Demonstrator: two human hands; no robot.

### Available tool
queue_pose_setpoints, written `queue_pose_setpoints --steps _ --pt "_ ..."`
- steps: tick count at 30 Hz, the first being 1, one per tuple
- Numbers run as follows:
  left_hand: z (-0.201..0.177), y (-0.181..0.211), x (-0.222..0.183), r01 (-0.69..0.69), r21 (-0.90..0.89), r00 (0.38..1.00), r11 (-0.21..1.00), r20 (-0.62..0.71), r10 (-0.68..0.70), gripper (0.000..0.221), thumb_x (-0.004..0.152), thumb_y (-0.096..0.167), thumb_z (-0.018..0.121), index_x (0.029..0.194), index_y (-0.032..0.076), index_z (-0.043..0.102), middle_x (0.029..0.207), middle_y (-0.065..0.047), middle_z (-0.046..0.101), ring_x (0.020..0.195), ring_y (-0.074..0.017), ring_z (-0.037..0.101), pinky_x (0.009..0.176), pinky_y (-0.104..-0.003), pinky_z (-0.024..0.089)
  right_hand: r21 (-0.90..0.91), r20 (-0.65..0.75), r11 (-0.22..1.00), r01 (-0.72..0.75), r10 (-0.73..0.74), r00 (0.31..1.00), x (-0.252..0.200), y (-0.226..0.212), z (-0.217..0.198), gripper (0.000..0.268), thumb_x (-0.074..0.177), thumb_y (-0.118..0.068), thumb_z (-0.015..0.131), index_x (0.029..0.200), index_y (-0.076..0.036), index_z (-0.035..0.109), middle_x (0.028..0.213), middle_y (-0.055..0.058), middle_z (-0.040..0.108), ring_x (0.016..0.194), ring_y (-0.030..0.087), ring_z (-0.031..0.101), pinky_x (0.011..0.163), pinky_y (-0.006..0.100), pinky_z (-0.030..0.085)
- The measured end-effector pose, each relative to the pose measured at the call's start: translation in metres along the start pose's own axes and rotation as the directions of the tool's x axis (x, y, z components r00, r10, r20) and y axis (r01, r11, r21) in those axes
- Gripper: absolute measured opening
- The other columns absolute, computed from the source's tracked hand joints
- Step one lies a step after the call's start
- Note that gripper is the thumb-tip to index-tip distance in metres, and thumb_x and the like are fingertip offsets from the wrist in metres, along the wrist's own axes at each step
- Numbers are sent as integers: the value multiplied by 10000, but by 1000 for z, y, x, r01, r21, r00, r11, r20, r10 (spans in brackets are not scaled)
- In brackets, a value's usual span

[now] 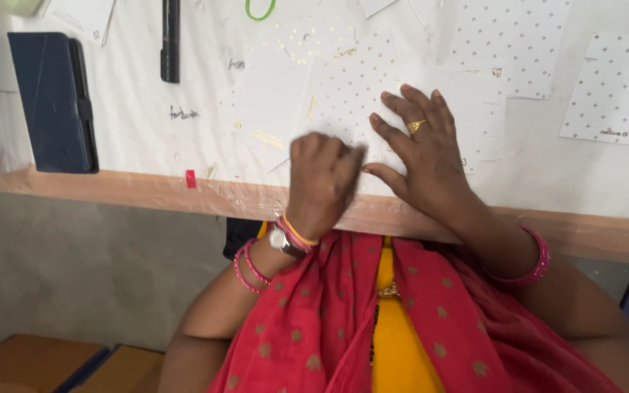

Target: Folding, checking, and smoothing paper cards at a manufacturing workstation.

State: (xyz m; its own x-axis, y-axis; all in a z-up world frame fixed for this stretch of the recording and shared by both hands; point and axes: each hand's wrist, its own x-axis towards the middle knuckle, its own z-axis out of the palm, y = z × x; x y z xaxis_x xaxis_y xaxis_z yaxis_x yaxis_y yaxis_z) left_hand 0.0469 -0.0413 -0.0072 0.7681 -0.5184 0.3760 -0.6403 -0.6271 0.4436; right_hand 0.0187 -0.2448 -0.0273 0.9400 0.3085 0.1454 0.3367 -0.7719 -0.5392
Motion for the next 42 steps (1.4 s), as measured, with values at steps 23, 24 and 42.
queue_pose_setpoints --steps 23,24,42 --pt "6 5 0 150 -16 987 989 -65 -150 104 904 119 758 987 98 700 863 -67 520 886 -305 505 795 -468 361 -4 13 1000 -2 3 1000 -1 -2 -2 654 877 -395 829 1405 -57 640 1541 198 479 1495 430 353 1225 662 238" --pt "8 0 6 136 -3 987 991 -84 -136 100 910 123 759 982 99 695 873 -80 518 891 -312 503 804 -471 365 -10 11 1000 0 1 1000 1 -1 -3 652 879 -397 824 1405 -57 640 1542 196 480 1497 428 357 1226 661 238" --pt "5 4 -4 154 -63 984 986 -81 -159 115 922 117 759 1014 91 695 905 -84 524 929 -305 496 838 -463 374 -37 60 999 14 -12 998 -11 -10 -2 652 927 -401 804 1448 -55 619 1585 197 445 1511 433 334 1239 657 231"
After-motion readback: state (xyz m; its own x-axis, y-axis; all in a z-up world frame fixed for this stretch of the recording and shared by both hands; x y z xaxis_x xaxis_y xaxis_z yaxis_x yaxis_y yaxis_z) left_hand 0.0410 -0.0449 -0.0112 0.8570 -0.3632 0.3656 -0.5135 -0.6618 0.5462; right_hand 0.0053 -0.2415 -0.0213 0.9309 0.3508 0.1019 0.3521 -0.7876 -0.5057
